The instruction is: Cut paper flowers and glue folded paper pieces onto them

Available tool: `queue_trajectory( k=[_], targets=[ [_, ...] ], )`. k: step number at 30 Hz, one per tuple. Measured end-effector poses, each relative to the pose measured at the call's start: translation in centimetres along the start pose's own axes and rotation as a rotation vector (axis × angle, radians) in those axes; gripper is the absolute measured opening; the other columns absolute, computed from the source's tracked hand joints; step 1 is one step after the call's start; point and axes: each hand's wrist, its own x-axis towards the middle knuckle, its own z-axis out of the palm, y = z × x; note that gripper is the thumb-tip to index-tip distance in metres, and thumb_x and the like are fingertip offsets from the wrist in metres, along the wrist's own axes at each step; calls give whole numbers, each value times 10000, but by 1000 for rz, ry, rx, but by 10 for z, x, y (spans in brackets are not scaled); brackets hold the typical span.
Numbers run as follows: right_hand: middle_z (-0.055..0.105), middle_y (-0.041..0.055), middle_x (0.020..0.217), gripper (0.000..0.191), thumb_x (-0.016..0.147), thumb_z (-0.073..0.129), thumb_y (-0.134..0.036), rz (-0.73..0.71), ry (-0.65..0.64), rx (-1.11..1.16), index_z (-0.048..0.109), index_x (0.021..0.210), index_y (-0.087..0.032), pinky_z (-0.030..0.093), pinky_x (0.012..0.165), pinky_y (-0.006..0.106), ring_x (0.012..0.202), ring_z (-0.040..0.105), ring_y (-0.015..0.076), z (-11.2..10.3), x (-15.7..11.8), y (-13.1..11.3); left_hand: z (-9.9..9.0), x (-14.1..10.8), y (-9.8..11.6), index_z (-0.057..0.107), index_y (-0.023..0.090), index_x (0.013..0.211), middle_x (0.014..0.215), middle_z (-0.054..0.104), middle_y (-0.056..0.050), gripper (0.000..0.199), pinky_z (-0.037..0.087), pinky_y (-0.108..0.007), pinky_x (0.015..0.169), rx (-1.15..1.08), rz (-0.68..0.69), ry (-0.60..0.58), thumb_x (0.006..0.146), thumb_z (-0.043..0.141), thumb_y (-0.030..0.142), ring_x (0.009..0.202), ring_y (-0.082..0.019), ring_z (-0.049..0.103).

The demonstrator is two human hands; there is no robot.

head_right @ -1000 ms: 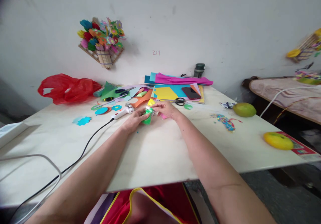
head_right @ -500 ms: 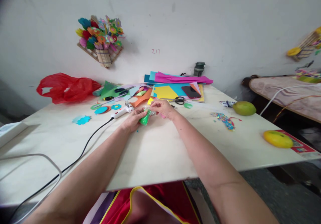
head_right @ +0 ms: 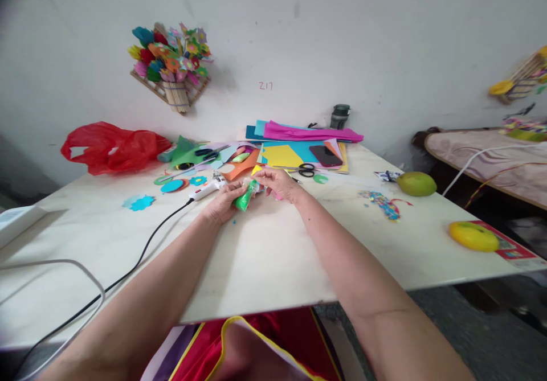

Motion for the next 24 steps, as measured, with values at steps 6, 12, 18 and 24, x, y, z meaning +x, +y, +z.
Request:
queue_trajectory(
  k=[6,12,18,24],
  targets=[
    [698,39,943,257,631,726,-336,21,-55,-63,740,836,-181,426,433,202,482,510,56,-6,-1,-5,0,-1,1,627,147,782,675,603,-7,352,357,-220,519,-20,-25,-12,598,791,399,561,-91,511],
    [693,60,1013,217,628,727,-308,-16,-70,-103,755,806,-187,449,474,218,599,570,103,-6,-2,-7,1,-1,3,636,136,794,686,626,-20,392,389,-223,535,-27,-75,-1,573,813,407,584,-99,551],
    [686,61,1018,159,646,711,-313,-70,-96,-146,747,749,-197,455,506,247,679,599,143,-3,-3,-9,2,-1,2,623,137,759,641,622,-8,389,362,-216,505,-16,-65,12,568,815,416,541,-83,532],
    [709,47,858,49,638,714,-226,-260,-56,-271,708,595,-205,432,906,366,900,628,196,-2,0,-13,4,-1,3,619,134,729,612,615,-8,405,349,-210,474,4,-84,53,531,834,416,506,-79,515]
  ],
)
